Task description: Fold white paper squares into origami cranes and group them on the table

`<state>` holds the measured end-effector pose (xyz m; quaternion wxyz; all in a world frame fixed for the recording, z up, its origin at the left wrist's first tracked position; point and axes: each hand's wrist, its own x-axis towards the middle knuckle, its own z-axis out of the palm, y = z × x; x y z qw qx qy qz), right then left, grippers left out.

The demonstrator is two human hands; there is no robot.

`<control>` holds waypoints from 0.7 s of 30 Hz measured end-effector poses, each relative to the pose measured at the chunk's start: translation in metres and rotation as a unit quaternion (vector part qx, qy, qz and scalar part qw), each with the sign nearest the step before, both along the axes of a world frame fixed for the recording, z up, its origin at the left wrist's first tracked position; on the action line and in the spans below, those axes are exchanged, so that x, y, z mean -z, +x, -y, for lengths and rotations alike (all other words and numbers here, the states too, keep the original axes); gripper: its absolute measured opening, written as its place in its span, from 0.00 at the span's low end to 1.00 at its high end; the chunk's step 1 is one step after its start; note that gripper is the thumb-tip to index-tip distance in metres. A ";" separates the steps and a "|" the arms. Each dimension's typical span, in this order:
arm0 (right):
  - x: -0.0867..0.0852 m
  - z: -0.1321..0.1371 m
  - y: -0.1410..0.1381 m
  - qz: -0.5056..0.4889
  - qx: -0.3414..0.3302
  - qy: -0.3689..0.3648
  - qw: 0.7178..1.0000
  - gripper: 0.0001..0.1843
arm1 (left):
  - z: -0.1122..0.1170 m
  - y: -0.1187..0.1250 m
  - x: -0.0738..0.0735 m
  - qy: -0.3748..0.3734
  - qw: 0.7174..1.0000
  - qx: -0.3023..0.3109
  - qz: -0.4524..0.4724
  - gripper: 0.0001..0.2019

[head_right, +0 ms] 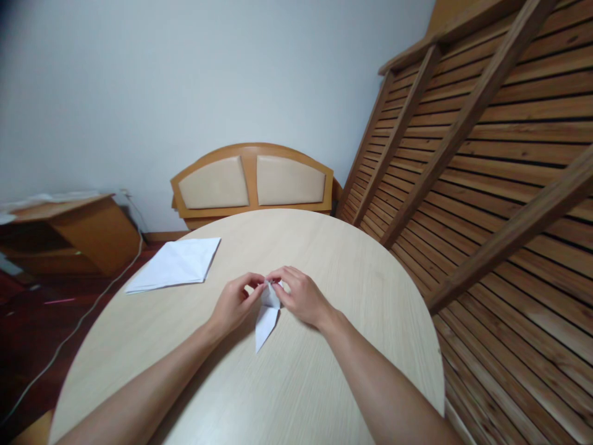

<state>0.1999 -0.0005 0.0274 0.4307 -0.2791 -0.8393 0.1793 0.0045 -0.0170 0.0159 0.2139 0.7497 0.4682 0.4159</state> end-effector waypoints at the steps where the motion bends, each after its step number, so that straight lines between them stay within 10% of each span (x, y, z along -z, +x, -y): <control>1: 0.000 0.000 0.000 -0.001 0.000 -0.003 1.000 0.12 | 0.000 0.000 0.000 0.000 1.000 0.001 0.001 0.09; 21: -0.003 -0.003 0.002 -0.008 0.037 0.003 0.999 0.08 | 0.000 -0.001 -0.001 0.004 1.000 -0.001 -0.008 0.09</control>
